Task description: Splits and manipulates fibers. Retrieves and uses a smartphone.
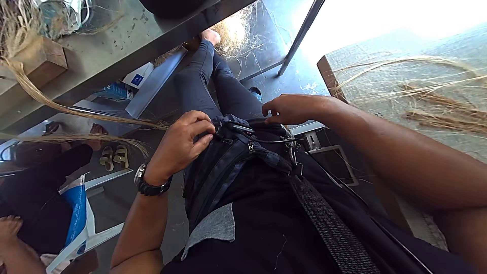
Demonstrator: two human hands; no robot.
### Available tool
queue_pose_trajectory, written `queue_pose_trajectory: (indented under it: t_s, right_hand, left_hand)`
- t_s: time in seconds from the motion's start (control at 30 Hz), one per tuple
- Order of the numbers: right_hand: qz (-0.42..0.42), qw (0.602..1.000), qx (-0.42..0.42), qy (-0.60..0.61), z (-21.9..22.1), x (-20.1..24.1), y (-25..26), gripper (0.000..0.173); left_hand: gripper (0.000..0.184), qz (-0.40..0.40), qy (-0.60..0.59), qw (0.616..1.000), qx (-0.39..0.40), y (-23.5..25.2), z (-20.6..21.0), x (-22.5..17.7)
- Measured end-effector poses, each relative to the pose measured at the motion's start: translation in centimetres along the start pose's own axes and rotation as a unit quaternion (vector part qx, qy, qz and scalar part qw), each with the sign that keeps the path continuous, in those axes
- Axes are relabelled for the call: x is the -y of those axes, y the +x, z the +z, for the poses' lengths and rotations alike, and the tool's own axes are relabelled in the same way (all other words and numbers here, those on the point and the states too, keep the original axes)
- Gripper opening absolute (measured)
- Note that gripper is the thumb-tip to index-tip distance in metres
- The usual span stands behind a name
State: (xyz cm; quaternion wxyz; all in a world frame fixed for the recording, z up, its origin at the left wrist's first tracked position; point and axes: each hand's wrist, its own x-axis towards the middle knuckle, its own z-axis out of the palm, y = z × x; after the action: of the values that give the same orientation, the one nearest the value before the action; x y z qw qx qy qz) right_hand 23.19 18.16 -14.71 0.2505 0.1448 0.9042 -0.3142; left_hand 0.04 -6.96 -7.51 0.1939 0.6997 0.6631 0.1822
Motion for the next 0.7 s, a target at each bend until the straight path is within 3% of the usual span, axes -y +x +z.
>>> queue_pose_trajectory:
  t_s: [0.23,0.43,0.5,0.57,0.7]
  right_hand:
    - [-0.004,1.000,-0.001,-0.008,0.2,-0.1,0.1,0.032]
    - [-0.008,1.000,0.000,-0.007,0.2,0.2,0.2,0.032]
    - [-0.006,1.000,0.001,-0.007,0.1,0.2,0.2,0.032]
    - [-0.007,1.000,0.001,-0.002,0.2,0.2,0.3,0.032]
    - [-0.006,1.000,0.001,0.005,0.3,0.1,0.4,0.031]
  left_hand:
    - [0.020,-0.025,-0.050,0.992,0.110,-7.6,-1.3,0.8]
    - [0.022,-0.076,-0.143,0.957,0.240,-13.0,0.1,1.9]
    - [0.028,-0.074,-0.149,0.960,0.226,-13.0,0.1,1.8]
    - [0.034,-0.077,-0.130,0.975,0.162,-11.9,-0.1,1.1]
    - [0.043,-0.173,0.043,0.981,0.075,-8.7,0.0,-0.2]
